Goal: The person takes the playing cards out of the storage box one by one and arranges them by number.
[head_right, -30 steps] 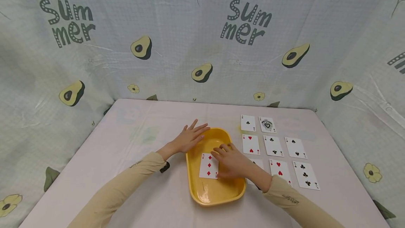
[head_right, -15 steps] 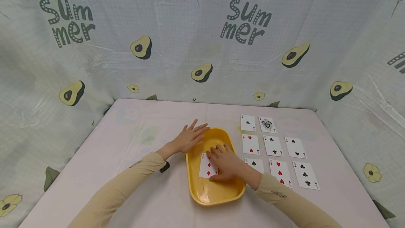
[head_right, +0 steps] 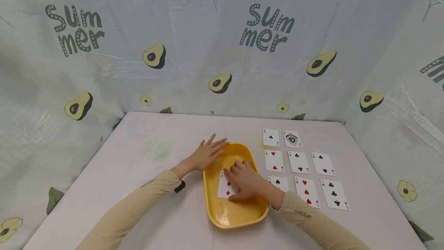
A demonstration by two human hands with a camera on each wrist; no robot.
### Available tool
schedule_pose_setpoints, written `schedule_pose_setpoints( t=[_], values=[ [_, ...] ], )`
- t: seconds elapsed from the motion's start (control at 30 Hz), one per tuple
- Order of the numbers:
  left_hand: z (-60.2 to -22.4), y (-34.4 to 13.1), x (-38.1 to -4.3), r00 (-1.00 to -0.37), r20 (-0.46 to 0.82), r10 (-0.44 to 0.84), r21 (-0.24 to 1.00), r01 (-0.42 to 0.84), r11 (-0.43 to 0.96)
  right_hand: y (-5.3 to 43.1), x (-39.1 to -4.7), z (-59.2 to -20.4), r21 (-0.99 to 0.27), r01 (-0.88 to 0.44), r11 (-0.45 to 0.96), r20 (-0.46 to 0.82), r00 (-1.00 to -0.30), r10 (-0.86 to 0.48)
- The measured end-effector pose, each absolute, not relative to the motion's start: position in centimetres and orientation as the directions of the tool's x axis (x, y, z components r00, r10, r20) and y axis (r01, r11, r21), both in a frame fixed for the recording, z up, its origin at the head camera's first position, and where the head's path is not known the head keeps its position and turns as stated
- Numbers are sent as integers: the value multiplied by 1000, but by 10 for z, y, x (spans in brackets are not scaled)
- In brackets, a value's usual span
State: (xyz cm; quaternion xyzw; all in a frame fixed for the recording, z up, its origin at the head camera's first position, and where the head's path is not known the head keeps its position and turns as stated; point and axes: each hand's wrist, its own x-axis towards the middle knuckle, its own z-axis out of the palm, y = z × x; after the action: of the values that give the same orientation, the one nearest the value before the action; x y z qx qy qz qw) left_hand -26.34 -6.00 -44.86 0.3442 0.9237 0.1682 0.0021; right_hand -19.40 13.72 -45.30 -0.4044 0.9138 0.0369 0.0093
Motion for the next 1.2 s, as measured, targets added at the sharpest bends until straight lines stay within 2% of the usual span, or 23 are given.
schedule_pose_setpoints(
  t=[0.53,1.2],
  values=[
    [-452,-57,-263,-771,102,629,316,624,714,140,-193,-452,49,-737,674,-44,-676,-736],
    [-447,-57,-265,-776,88,624,306,617,725,154,-185,-417,39,-729,683,-34,-684,-729]
  ],
)
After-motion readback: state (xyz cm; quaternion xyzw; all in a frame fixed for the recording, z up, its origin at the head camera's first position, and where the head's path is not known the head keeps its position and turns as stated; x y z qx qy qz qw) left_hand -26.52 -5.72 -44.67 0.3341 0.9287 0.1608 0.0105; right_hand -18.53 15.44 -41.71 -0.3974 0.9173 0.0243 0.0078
